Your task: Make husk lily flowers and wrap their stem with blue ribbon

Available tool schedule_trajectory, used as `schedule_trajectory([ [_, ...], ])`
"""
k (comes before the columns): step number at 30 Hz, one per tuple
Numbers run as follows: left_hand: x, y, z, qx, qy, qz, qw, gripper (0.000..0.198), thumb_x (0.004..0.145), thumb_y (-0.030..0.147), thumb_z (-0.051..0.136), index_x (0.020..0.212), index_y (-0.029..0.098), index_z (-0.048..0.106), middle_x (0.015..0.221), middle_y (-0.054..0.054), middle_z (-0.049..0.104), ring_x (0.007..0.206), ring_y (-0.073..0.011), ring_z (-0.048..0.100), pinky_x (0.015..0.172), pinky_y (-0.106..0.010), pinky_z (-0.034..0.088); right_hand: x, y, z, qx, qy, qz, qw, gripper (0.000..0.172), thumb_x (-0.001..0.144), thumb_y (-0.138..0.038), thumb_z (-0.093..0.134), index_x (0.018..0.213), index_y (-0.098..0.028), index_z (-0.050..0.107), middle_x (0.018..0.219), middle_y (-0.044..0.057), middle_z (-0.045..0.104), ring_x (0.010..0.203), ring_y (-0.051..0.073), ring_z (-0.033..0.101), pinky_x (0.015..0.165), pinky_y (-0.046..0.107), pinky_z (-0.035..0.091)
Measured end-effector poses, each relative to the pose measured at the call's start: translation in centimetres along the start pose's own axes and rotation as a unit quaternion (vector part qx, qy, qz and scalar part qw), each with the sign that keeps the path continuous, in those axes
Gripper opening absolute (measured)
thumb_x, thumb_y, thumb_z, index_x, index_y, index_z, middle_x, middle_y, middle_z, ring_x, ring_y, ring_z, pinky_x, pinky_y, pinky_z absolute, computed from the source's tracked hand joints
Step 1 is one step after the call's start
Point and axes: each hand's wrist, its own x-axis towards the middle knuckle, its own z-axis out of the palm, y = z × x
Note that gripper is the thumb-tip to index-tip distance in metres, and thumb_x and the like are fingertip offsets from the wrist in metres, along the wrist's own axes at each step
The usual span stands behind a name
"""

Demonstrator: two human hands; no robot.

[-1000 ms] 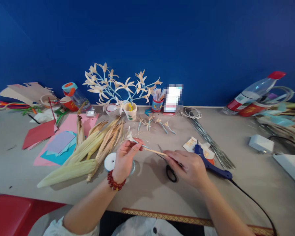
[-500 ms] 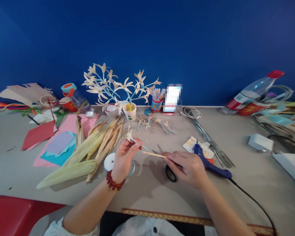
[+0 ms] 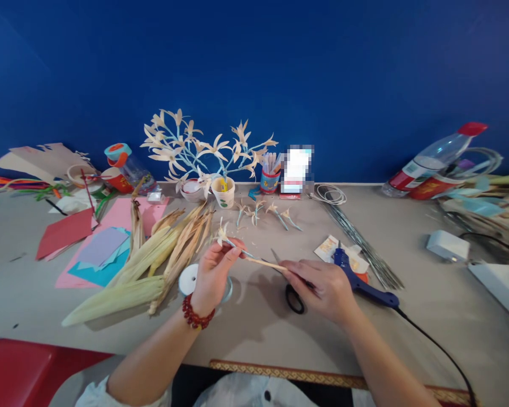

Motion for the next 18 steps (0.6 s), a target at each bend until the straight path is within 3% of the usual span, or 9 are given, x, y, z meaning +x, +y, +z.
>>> schedule_trajectory([
  [18,0.0,0.27,0.24,-0.013,-0.048,0.035,0.998,0.004,0.081,0.021,0.07,0.078,0.021,0.071,0.079,-0.002,0.068,0.082,-0.0151,0.061,0.079,-0.027,0.046,0.32,-0.03,-0.37,0.122,-0.076,0.07,0.987,0.034,0.1,-0.033,0.043,0.11,-0.017,0.071,0.085,0.006,0.075,0.068,0.014,0.067,0.062,0.021,0.043],
])
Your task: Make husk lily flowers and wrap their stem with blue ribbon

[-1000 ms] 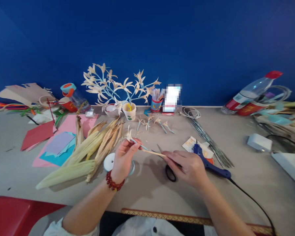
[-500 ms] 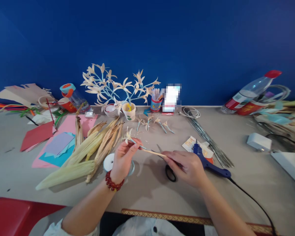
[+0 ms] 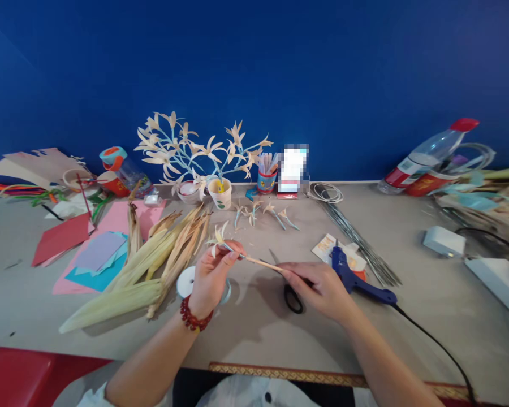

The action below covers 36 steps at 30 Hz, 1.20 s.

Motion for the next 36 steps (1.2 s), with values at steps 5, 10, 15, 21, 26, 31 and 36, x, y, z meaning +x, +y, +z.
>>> schedule_trajectory([
  [5,0.0,-0.1,0.1,-0.008,0.007,0.009,1.0,0.003,0.081,0.02,0.071,0.078,0.021,0.072,0.077,-0.001,0.069,0.079,-0.0146,0.062,0.078,-0.028,0.047,0.1,0.0,0.3,0.005,-0.018,0.023,1.0,0.04,0.101,-0.039,0.04,0.097,-0.015,0.072,0.059,0.002,0.064,0.054,0.013,0.058,0.054,0.022,0.037],
  [10,0.1,-0.3,0.2,-0.008,0.032,0.006,0.999,0.005,0.078,0.024,0.074,0.076,0.021,0.071,0.076,-0.001,0.068,0.077,-0.0149,0.062,0.078,-0.029,0.049,0.1,0.0,0.5,0.011,-0.034,0.034,0.999,0.042,0.101,-0.04,0.038,0.09,-0.015,0.07,0.055,0.001,0.06,0.049,0.012,0.053,0.052,0.022,0.034],
  [15,0.1,-0.3,0.4,-0.017,0.047,0.006,0.999,0.007,0.077,0.025,0.075,0.074,0.021,0.07,0.077,-0.001,0.069,0.078,-0.0152,0.063,0.078,-0.03,0.05,0.2,0.0,0.8,0.052,-0.052,0.043,0.996,0.047,0.102,-0.043,0.037,0.081,-0.015,0.068,0.054,0.001,0.061,0.048,0.011,0.052,0.051,0.021,0.036],
  [21,0.2,-0.1,0.6,-0.023,0.051,0.005,0.998,0.007,0.075,0.023,0.075,0.072,0.021,0.069,0.079,-0.001,0.067,0.082,-0.0151,0.061,0.078,-0.029,0.049,0.1,0.5,1.1,0.134,-0.09,0.071,0.984,0.049,0.101,-0.048,0.037,0.091,-0.013,0.071,0.05,0.0,0.062,0.043,0.01,0.049,0.049,0.02,0.038],
  [26,0.3,0.0,0.5,-0.04,0.033,0.003,0.999,0.005,0.075,0.021,0.076,0.074,0.022,0.071,0.081,0.0,0.067,0.082,-0.0137,0.06,0.08,-0.028,0.047,0.0,0.7,1.2,0.177,-0.1,0.095,0.974,0.053,0.1,-0.052,0.038,0.094,-0.012,0.072,0.048,0.0,0.06,0.043,0.01,0.048,0.049,0.02,0.038],
  [31,0.2,0.2,0.5,-0.041,0.009,0.012,0.999,0.005,0.077,0.019,0.074,0.076,0.024,0.072,0.082,0.0,0.067,0.083,-0.0134,0.06,0.08,-0.027,0.047,-0.1,0.5,1.2,0.274,-0.146,0.164,0.936,0.057,0.096,-0.06,0.04,0.094,-0.012,0.071,0.045,-0.003,0.057,0.033,0.007,0.035,0.037,0.018,0.029],
  [36,0.2,0.2,0.4,-0.019,0.022,0.01,1.0,0.003,0.075,0.021,0.076,0.074,0.023,0.072,0.08,-0.001,0.068,0.082,-0.0153,0.061,0.08,-0.029,0.047,-0.3,0.4,1.2,0.335,-0.169,0.217,0.901,0.053,0.093,-0.06,0.044,0.093,-0.012,0.069,0.046,-0.004,0.058,0.029,0.005,0.032,0.032,0.016,0.024],
])
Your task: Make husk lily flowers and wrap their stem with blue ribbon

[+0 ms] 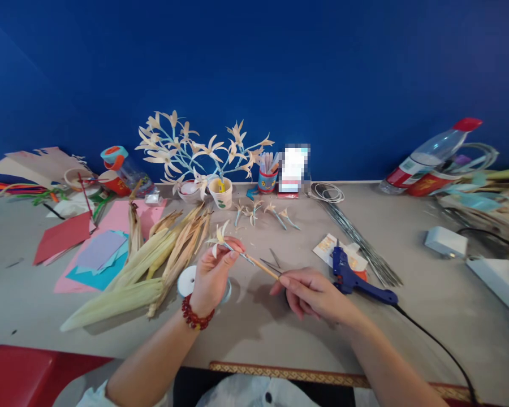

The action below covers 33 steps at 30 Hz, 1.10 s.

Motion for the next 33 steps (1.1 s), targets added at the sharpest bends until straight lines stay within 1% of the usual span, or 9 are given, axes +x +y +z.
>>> schedule_trajectory([
  [3,0.01,-0.04,-0.06,0.016,0.008,-0.004,1.0,0.005,0.073,0.024,0.077,0.073,0.022,0.073,0.08,-0.002,0.068,0.083,-0.0169,0.062,0.079,-0.03,0.048,0.01,0.14,-0.01,0.053,-0.026,0.021,0.998,0.051,0.093,-0.058,0.047,0.092,-0.012,0.068,0.045,-0.003,0.059,0.027,0.004,0.032,0.03,0.015,0.022],
  [6,0.0,-0.04,-0.08,0.013,0.0,-0.008,1.0,0.003,0.074,0.023,0.076,0.075,0.022,0.073,0.081,-0.002,0.067,0.084,-0.0156,0.062,0.081,-0.029,0.047,0.1,0.25,-0.06,0.117,-0.055,0.046,0.99,0.048,0.093,-0.054,0.05,0.089,-0.011,0.068,0.045,-0.002,0.062,0.025,0.003,0.033,0.028,0.014,0.021],
  [10,0.02,0.02,-0.01,0.015,0.0,-0.015,1.0,0.006,0.073,0.026,0.077,0.074,0.022,0.072,0.081,-0.003,0.067,0.083,-0.0161,0.062,0.081,-0.03,0.048,0.27,0.16,-0.15,0.179,-0.111,0.058,0.976,0.051,0.091,-0.056,0.052,0.087,-0.008,0.069,0.045,0.001,0.063,0.023,0.004,0.036,0.026,0.015,0.022],
  [12,0.04,-0.01,-0.01,0.015,0.001,-0.012,1.0,0.007,0.073,0.027,0.077,0.074,0.022,0.072,0.079,-0.003,0.067,0.081,-0.0165,0.062,0.08,-0.031,0.048,0.32,0.06,-0.15,0.181,-0.124,0.06,0.974,0.049,0.09,-0.055,0.055,0.088,-0.008,0.069,0.045,0.0,0.064,0.023,0.004,0.036,0.026,0.014,0.022],
  [16,0.08,-0.15,-0.09,0.011,0.001,-0.007,1.0,0.005,0.074,0.025,0.076,0.074,0.022,0.072,0.078,-0.002,0.067,0.081,-0.0163,0.062,0.08,-0.03,0.048,0.35,-0.08,-0.06,0.159,-0.127,0.065,0.977,0.042,0.087,-0.051,0.062,0.086,-0.009,0.068,0.045,-0.002,0.062,0.023,0.002,0.036,0.026,0.013,0.022],
  [19,0.06,-0.18,-0.16,0.016,-0.005,-0.007,1.0,0.004,0.075,0.025,0.075,0.075,0.022,0.072,0.079,-0.002,0.067,0.082,-0.0162,0.062,0.08,-0.03,0.048,0.31,-0.17,0.01,0.148,-0.125,0.061,0.979,0.043,0.089,-0.051,0.059,0.086,-0.009,0.069,0.045,-0.002,0.062,0.024,0.002,0.036,0.027,0.012,0.024],
  [24,-0.05,-0.14,-0.31,0.049,0.003,-0.02,0.999,0.013,0.074,0.032,0.077,0.074,0.021,0.07,0.078,-0.003,0.067,0.084,-0.0191,0.062,0.083,-0.033,0.048,0.18,-0.26,-0.1,0.123,-0.116,0.054,0.984,0.043,0.09,-0.05,0.057,0.088,-0.009,0.07,0.047,-0.002,0.062,0.027,0.002,0.038,0.03,0.013,0.026],
  [29,-0.04,-0.21,-0.42,0.051,-0.01,-0.02,0.998,0.012,0.076,0.032,0.075,0.075,0.021,0.069,0.079,-0.003,0.067,0.084,-0.0184,0.061,0.082,-0.032,0.048,0.1,-0.13,-0.36,0.128,-0.122,0.059,0.982,0.044,0.09,-0.05,0.057,0.09,-0.008,0.071,0.048,-0.001,0.063,0.026,0.003,0.038,0.029,0.014,0.025],
  [33,0.1,-0.35,-0.55,0.059,-0.025,-0.02,0.998,0.013,0.078,0.032,0.074,0.075,0.021,0.068,0.079,-0.004,0.067,0.082,-0.0187,0.06,0.08,-0.033,0.048,0.08,-0.03,-0.48,0.131,-0.135,0.061,0.98,0.046,0.091,-0.05,0.055,0.09,-0.008,0.072,0.049,0.001,0.065,0.028,0.004,0.04,0.031,0.014,0.028],
])
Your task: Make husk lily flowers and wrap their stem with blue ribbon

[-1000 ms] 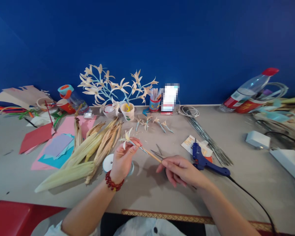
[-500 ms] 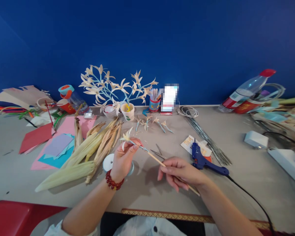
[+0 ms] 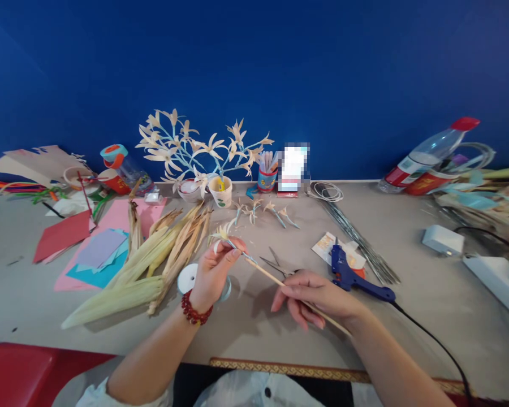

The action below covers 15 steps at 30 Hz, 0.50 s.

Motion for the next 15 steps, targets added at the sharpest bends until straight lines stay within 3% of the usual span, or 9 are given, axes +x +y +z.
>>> schedule_trajectory([
  [4,0.07,-0.17,-0.19,-0.001,-0.012,0.0,1.0,0.012,0.079,0.031,0.073,0.076,0.021,0.068,0.079,-0.003,0.067,0.081,-0.0181,0.06,0.082,-0.033,0.048,-0.08,-0.01,-0.15,-0.018,-0.003,-0.019,1.0,0.047,0.093,-0.048,0.051,0.091,-0.007,0.074,0.05,0.002,0.066,0.03,0.003,0.039,0.033,0.014,0.028],
  [9,0.02,-0.1,-0.17,-0.001,-0.016,0.002,1.0,0.011,0.08,0.03,0.071,0.076,0.02,0.067,0.079,-0.004,0.067,0.082,-0.0187,0.06,0.081,-0.034,0.048,-0.31,-0.15,-0.26,-0.018,0.039,-0.023,0.999,0.048,0.094,-0.051,0.05,0.087,-0.009,0.072,0.049,0.0,0.063,0.03,0.003,0.04,0.033,0.014,0.029],
  [15,-0.02,0.08,-0.06,-0.025,-0.012,-0.012,1.0,0.011,0.078,0.03,0.073,0.076,0.021,0.067,0.078,-0.003,0.066,0.082,-0.0175,0.059,0.084,-0.034,0.047,-0.21,-0.25,0.07,-0.017,0.077,-0.038,0.996,0.035,0.08,-0.046,0.073,0.086,-0.013,0.062,0.051,-0.006,0.059,0.029,0.002,0.038,0.029,0.011,0.03],
])
